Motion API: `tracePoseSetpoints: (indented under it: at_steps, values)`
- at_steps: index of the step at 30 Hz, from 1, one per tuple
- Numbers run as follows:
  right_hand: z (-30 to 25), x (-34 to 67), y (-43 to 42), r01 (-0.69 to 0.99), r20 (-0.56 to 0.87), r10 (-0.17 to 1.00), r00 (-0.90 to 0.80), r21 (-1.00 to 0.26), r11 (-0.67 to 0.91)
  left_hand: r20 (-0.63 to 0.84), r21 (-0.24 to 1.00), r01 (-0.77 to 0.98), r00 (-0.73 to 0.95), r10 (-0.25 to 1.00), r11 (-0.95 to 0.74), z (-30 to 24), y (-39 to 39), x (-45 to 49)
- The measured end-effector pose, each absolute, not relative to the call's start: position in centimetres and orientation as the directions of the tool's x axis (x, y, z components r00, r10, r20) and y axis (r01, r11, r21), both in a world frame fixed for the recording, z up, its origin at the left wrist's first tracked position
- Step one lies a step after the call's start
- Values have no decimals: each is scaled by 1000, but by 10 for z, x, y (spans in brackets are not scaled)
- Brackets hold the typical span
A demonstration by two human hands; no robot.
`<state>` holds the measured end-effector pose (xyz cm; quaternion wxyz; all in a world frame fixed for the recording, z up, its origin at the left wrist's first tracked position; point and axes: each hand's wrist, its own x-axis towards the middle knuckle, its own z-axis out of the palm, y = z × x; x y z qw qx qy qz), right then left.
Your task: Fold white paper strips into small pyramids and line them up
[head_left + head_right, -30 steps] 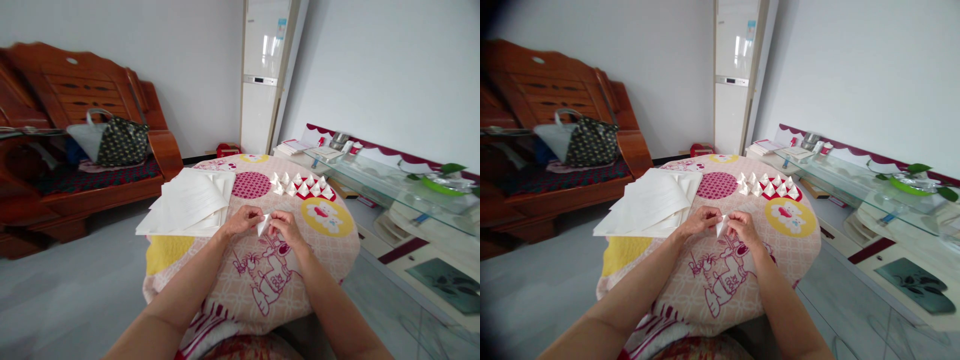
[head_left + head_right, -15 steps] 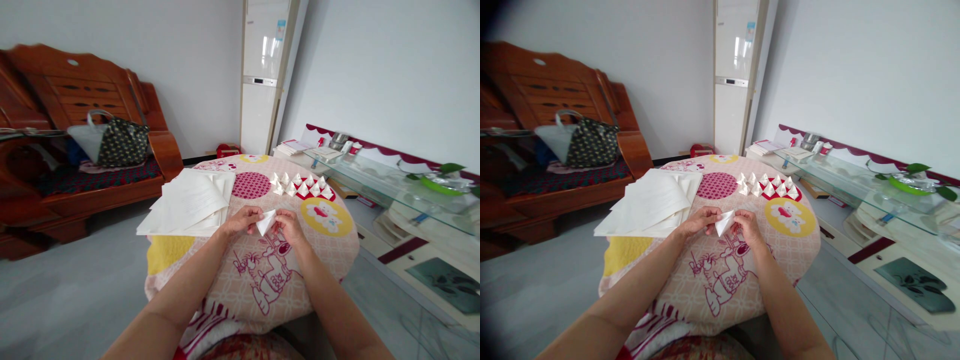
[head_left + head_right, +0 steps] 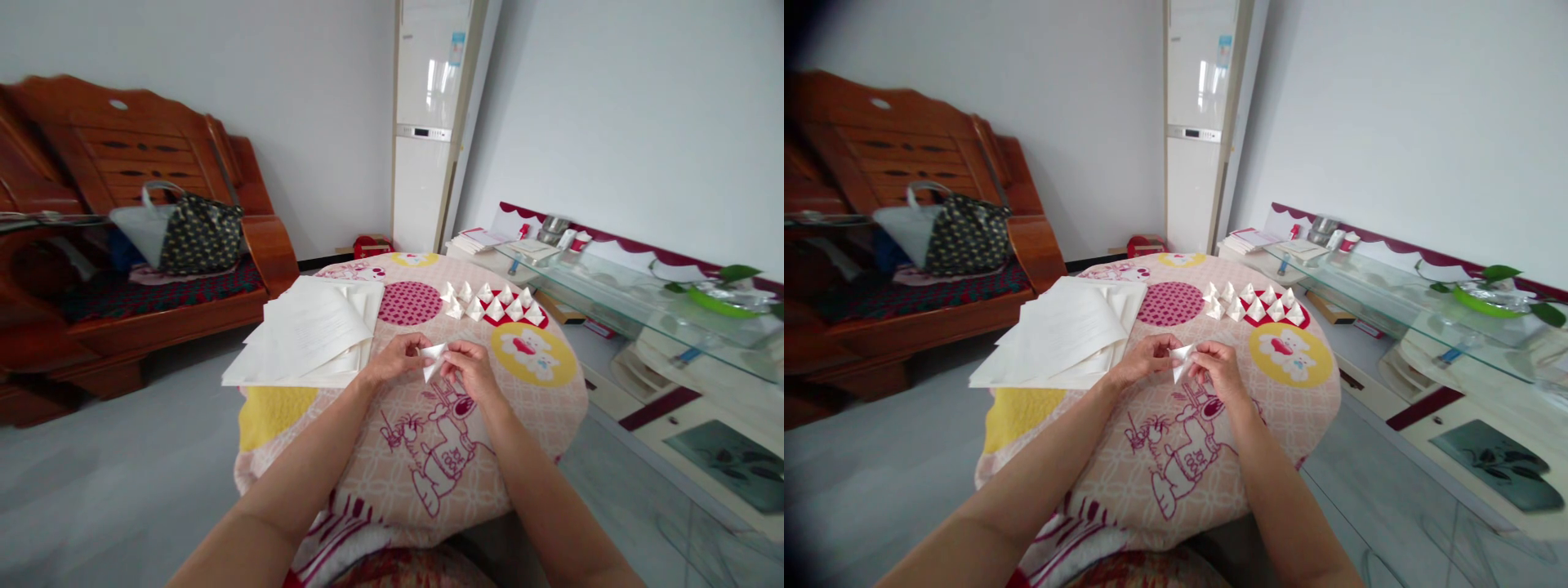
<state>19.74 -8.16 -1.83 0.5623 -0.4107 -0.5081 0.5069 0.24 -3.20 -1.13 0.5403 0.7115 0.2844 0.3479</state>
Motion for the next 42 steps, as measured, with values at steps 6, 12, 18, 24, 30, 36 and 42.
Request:
tracePoseSetpoints:
  at_steps: [6,12,18,24,30,36,42]
  values:
    - [-16,194,-81,-120,130,991,-24,-985,126,299,897,133,523,798,-423,-5,-41,13]
    - [-17,194,-81,-57,142,990,-3,-988,141,374,874,123,446,813,-470,-9,-43,17]
    - [-22,193,-79,4,165,986,0,-986,165,327,845,260,440,836,-468,-7,-50,18]
    - [-22,188,-77,78,156,986,62,-985,151,345,824,301,405,847,-480,-5,-53,19]
    - [-18,185,-79,155,210,974,88,-968,195,332,876,182,445,832,-447,-7,-52,20]
    - [-15,185,-81,157,217,973,79,-967,203,297,939,25,446,844,-343,-17,-44,21]
    - [-24,190,-77,91,198,977,75,-977,191,276,936,71,460,844,-345,-14,-42,20]
